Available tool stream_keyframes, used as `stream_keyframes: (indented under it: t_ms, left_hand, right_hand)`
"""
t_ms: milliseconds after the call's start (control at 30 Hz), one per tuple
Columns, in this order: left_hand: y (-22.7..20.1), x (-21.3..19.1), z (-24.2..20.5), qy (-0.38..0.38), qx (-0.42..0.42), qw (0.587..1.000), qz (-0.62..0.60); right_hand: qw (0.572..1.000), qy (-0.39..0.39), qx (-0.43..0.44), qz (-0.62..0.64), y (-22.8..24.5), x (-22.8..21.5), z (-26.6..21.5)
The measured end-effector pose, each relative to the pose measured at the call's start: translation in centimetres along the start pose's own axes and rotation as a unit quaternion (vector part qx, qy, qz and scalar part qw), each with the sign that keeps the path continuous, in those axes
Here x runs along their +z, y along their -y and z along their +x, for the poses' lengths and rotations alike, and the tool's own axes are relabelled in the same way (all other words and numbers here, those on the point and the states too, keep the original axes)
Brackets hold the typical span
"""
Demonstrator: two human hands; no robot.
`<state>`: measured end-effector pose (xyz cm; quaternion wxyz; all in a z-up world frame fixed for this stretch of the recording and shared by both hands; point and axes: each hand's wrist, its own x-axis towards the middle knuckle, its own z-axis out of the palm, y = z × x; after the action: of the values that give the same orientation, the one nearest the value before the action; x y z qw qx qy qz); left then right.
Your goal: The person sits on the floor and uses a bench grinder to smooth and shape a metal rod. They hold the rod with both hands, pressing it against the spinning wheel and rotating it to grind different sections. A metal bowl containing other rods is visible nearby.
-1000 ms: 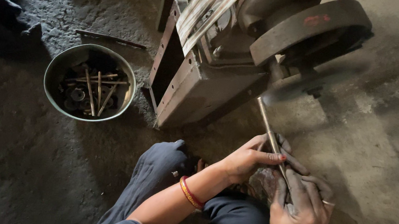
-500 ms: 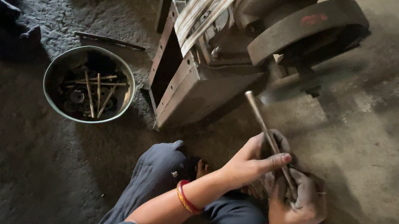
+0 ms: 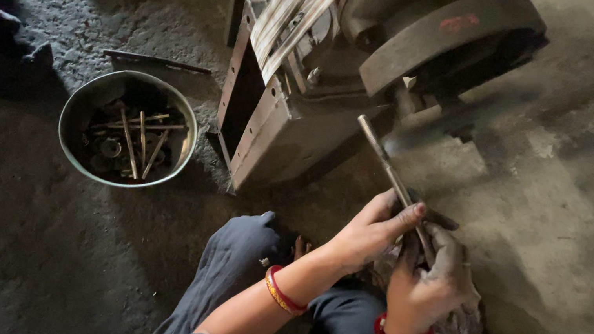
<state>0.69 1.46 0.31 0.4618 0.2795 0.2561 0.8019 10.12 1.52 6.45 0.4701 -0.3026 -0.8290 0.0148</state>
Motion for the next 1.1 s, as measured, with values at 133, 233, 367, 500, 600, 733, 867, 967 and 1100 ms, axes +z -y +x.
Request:
stream_keyframes:
  t_ms: [133, 233, 367, 500, 600, 733, 867, 967, 1100]
  left_hand:
    - [-0.2, -0.8, 0.7, 0.015, 0.010, 0.999, -0.032]
    - [-0.2, -1.2, 0.9, -0.010, 0.004, 1.000, -0.018]
    - [-0.3, -1.7, 1.3, -0.018, 0.018, 1.000, 0.002]
    - [-0.2, -1.5, 1.2, -0.039, 0.021, 0.999, 0.029]
    - [-0.2, -1.5, 0.7, -0.007, 0.032, 0.998, 0.046]
    - [0.2, -1.0, 0.3, 0.003, 0.033, 0.999, 0.041]
    - [0.4, -0.8, 0.2, 0.001, 0.051, 0.994, 0.098]
    - [-0.1, -0.9, 0.3, -0.005, 0.050, 0.995, 0.091]
    - [-0.8, -0.9, 0.3, -0.043, 0.053, 0.989, 0.130]
  right_hand:
    - [1.000, 0.004, -0.003, 0.026, -0.4, 0.7, 0.1]
    - [0.996, 0.022, 0.010, 0.081, -1.0, 1.2, 0.1]
    - [0.998, 0.024, 0.001, 0.049, -1.5, 1.8, 0.0]
    - [0.999, 0.036, -0.014, 0.007, -2.4, 1.5, -0.1]
    - [0.999, 0.041, -0.023, 0.026, -3.0, 0.8, -0.1]
    - [0.998, 0.060, -0.003, 0.007, -3.3, 0.1, -0.3]
    - [0.998, 0.025, -0.053, 0.020, -3.3, -0.3, 0.0]
    - [0.998, 0.006, -0.060, 0.017, -2.8, -0.1, 0.3]
    - [0.997, -0.007, -0.063, 0.033, -1.8, 0.2, 0.8]
